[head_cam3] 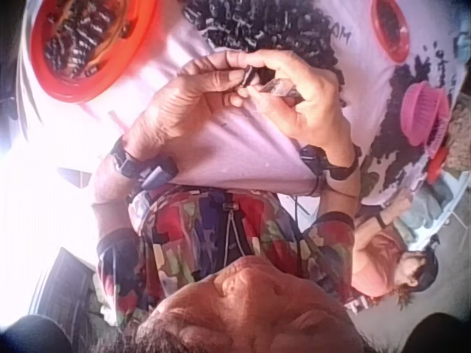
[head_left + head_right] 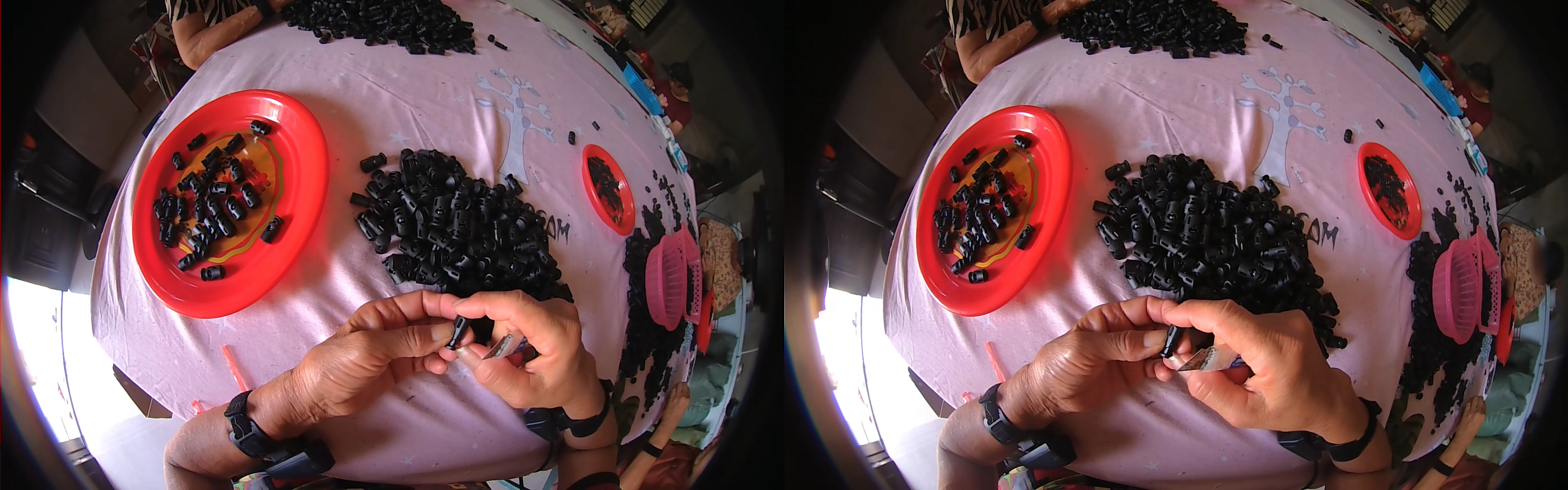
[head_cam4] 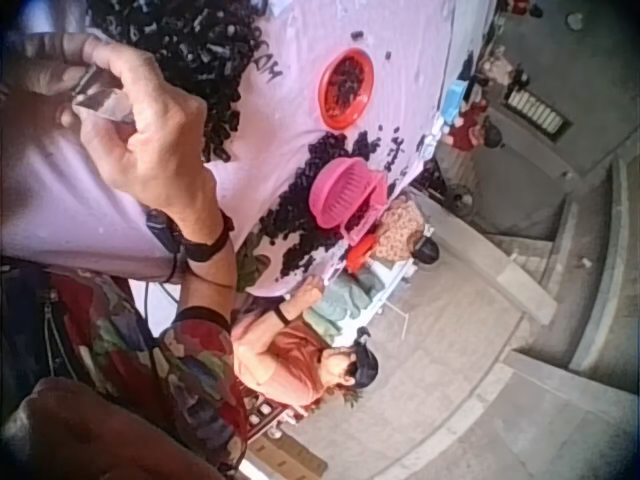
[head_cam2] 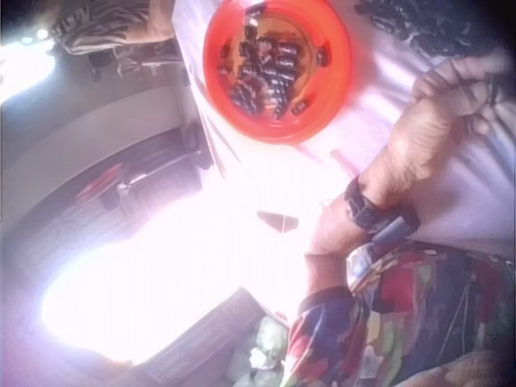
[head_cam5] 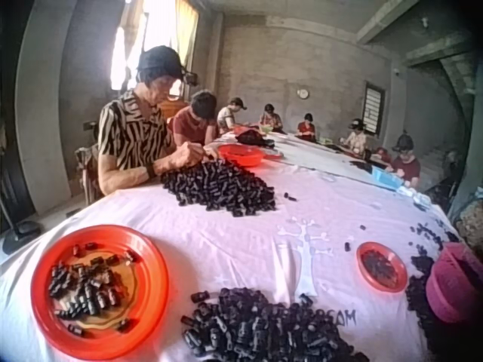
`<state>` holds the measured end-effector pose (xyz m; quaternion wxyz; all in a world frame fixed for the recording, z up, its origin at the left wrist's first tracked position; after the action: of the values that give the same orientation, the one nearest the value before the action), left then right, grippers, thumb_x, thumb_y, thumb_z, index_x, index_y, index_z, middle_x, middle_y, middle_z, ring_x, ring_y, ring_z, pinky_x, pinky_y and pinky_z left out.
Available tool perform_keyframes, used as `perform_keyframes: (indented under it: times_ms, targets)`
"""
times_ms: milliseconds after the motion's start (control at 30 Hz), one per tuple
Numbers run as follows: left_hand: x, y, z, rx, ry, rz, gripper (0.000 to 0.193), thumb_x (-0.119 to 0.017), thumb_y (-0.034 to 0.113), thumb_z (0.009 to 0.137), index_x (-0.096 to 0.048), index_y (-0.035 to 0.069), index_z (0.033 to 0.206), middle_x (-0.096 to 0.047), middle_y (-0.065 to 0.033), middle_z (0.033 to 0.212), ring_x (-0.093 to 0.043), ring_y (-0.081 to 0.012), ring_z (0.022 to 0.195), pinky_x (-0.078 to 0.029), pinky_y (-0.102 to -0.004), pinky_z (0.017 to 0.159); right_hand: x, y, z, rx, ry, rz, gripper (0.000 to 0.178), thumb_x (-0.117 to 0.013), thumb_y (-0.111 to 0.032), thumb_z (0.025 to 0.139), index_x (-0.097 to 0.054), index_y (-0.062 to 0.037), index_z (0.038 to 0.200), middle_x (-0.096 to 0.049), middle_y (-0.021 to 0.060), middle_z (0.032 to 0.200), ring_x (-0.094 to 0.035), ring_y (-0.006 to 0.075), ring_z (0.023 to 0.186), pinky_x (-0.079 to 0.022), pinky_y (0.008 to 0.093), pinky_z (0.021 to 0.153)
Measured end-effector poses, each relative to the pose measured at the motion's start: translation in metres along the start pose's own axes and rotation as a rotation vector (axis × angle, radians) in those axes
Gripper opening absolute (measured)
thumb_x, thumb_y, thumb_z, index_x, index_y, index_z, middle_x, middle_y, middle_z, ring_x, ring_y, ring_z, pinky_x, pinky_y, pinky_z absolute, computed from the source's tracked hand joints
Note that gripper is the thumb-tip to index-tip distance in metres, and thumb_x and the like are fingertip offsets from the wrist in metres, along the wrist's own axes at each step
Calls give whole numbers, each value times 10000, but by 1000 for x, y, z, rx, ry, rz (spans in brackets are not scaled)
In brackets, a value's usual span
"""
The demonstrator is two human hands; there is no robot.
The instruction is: The recorder and others are seated around a table assembling small black plastic components by hand.
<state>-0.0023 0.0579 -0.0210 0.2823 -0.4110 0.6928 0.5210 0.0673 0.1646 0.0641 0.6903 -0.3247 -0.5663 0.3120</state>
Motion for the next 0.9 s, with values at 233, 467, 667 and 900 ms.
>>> perform_keyframes:
  times_ms: [233, 467, 667, 900]
  targets:
    - [-3, 3, -2, -27, 27, 0, 330, -618, 139, 880, -537, 0, 1169, -617, -62, 1015, -585, -123, 883, -466, -252, 830, 1, 3, 1, -46, -29, 107, 309, -671, 5, 749, -580, -3, 1044, -676, 63, 800, -667, 109, 669, -543, 225, 594]
    - [-13, 11, -5, -226, 60, 300, 315, -609, 69, 891, -538, -21, 1184, -626, -68, 1069, -585, -111, 974, -454, -264, 897, 3, 5, -1, -53, -20, 2, 279, -682, -3, 736, -587, -13, 998, -661, 52, 760, -643, 99, 613, -519, 226, 546]
    - [-11, 14, -9, -193, 78, 356, 313, -562, 59, 918, -533, -27, 1218, -635, -92, 1077, -586, -119, 995, -455, -269, 901, 4, 3, -1, -46, 6, -34, 244, -671, 10, 739, -593, -10, 969, -669, 59, 770, -660, 106, 651, -521, 226, 550]
    - [-7, 10, -5, -170, 50, 316, 290, -551, 71, 922, -541, -30, 1194, -636, -106, 1069, -608, -135, 938, -478, -279, 874, 3, 0, 0, 3, -18, -56, 246, -664, 28, 740, -596, -5, 974, -674, 64, 782, -675, 114, 663, -523, 221, 541]
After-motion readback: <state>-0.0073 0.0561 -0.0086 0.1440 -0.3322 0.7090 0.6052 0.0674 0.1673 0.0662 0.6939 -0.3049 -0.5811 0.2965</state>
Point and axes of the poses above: each hand's wrist, its own z-axis towards the middle knuckle, its own x-axis out of the back of the hand, y = z × x, the point moved 6 cm from there along z, towards the middle knuckle
